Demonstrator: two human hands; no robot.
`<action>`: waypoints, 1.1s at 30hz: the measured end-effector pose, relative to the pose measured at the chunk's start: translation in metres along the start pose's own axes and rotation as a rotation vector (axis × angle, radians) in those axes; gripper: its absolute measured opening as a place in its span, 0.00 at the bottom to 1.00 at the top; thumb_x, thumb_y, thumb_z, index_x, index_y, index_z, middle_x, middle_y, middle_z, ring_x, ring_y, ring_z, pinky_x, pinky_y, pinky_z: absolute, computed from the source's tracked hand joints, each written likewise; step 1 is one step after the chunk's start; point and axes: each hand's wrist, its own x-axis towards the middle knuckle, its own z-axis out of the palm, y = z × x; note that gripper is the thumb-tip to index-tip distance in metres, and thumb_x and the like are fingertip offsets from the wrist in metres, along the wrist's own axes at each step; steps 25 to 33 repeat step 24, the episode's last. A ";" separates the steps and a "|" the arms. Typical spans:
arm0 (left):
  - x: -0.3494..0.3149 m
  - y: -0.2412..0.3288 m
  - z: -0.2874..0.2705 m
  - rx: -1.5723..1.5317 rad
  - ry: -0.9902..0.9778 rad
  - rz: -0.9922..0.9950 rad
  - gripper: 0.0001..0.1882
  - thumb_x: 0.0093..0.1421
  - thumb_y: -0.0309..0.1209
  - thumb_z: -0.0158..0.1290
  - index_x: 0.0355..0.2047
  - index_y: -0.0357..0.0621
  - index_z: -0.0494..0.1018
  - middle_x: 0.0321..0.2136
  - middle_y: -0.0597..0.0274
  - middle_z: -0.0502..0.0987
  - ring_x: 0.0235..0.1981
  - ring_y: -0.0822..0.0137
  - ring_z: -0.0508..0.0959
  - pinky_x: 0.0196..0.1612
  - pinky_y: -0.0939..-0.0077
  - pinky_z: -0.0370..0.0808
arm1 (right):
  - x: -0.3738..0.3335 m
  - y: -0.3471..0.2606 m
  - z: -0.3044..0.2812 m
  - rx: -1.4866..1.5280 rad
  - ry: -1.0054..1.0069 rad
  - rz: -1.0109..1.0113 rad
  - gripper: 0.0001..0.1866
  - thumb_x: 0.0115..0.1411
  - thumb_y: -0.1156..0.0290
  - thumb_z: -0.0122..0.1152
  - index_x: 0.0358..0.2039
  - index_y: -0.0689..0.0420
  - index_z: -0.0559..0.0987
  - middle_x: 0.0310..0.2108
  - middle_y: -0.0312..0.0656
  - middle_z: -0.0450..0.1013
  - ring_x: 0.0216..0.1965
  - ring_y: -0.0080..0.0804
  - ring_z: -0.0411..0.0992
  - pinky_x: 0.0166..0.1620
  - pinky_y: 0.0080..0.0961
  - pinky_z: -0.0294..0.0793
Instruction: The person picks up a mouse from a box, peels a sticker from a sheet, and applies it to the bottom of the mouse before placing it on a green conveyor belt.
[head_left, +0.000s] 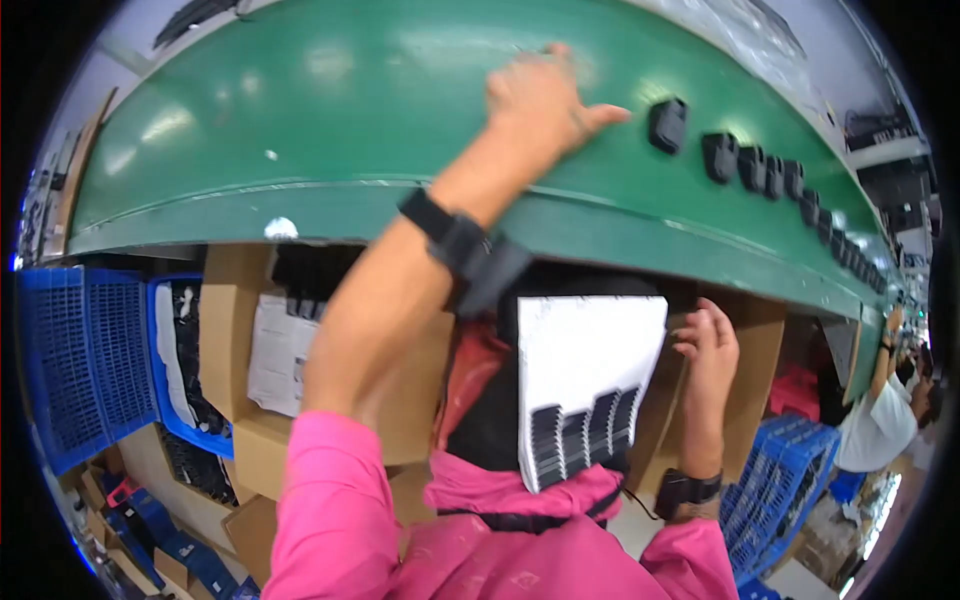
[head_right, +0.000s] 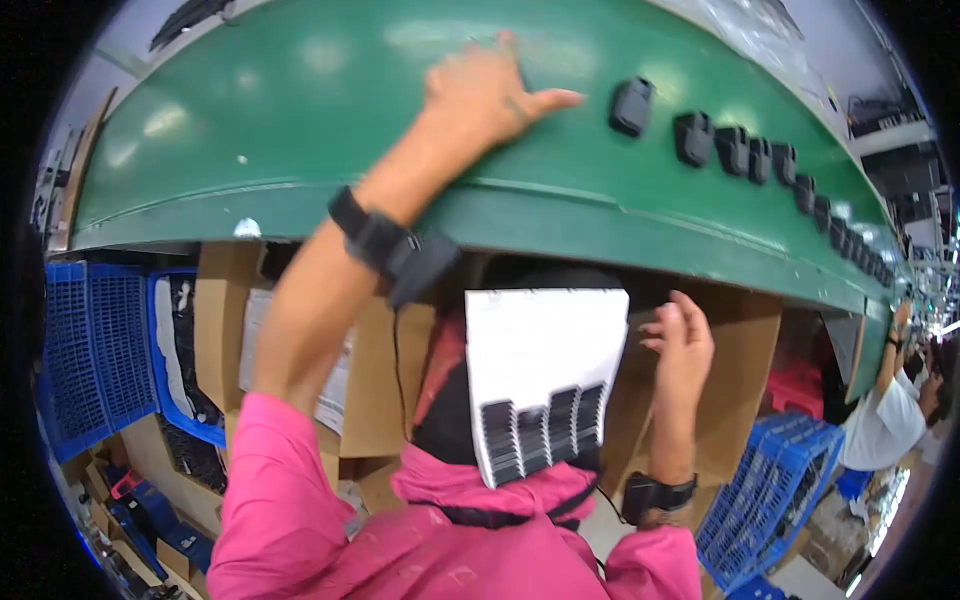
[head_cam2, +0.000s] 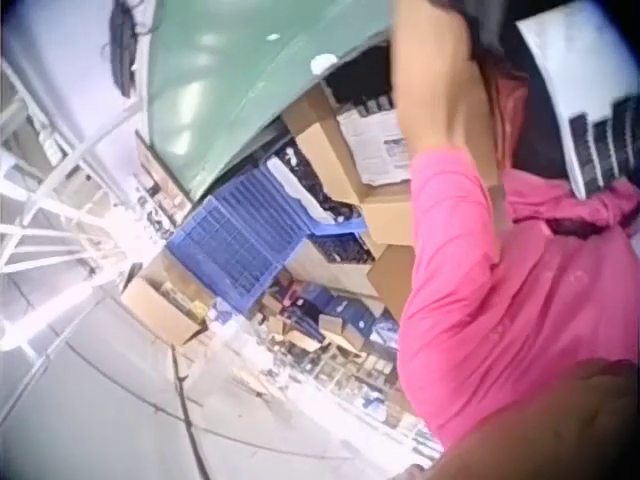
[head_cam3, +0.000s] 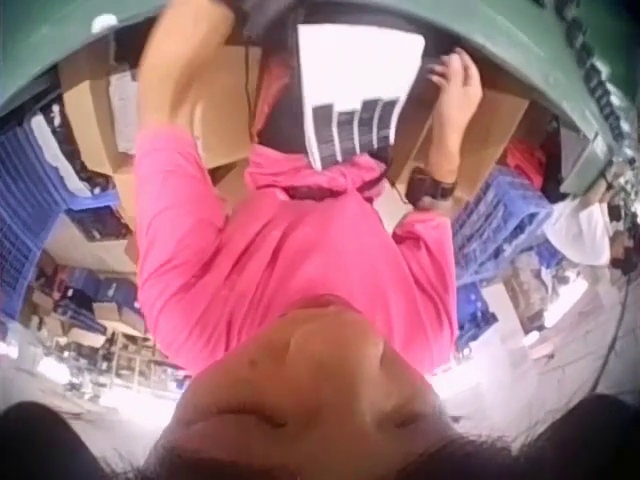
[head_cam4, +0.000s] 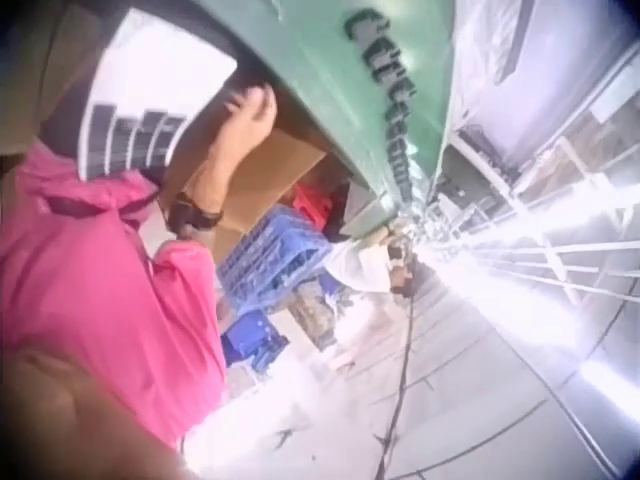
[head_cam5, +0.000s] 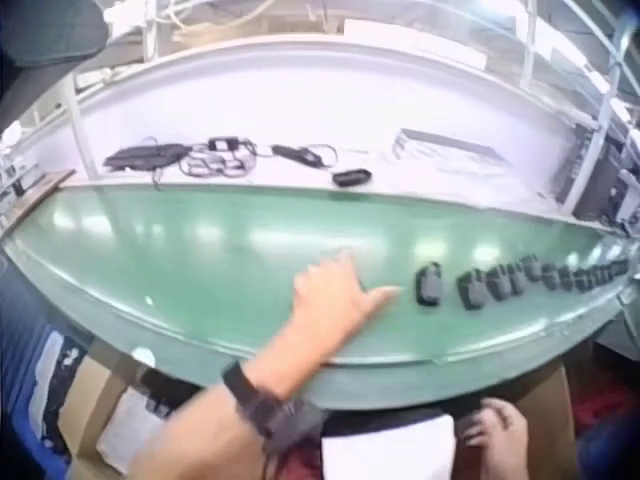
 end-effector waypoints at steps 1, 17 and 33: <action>0.009 -0.002 0.001 -0.006 -0.070 0.007 0.43 0.53 0.62 0.52 0.55 0.36 0.64 0.42 0.45 0.76 0.39 0.49 0.79 0.38 0.54 0.77 | -0.015 0.002 -0.002 -0.064 0.012 -0.077 0.16 0.64 0.69 0.53 0.49 0.63 0.73 0.35 0.37 0.72 0.30 0.19 0.69 0.30 0.14 0.69; -0.227 0.057 -0.039 -1.731 -0.765 -0.422 0.33 0.50 0.21 0.50 0.58 0.45 0.54 0.43 0.52 0.69 0.35 0.64 0.77 0.33 0.74 0.76 | -0.100 0.041 0.013 -0.524 -0.138 -0.658 0.15 0.47 0.78 0.69 0.37 0.65 0.78 0.29 0.45 0.71 0.27 0.40 0.71 0.30 0.30 0.71; -0.255 0.047 -0.002 -1.925 -0.760 -0.503 0.34 0.52 0.26 0.53 0.59 0.47 0.53 0.46 0.46 0.69 0.34 0.59 0.78 0.35 0.69 0.76 | -0.092 0.035 0.012 -0.255 -0.229 -0.229 0.06 0.51 0.81 0.65 0.31 0.64 0.77 0.28 0.41 0.74 0.27 0.30 0.75 0.33 0.22 0.74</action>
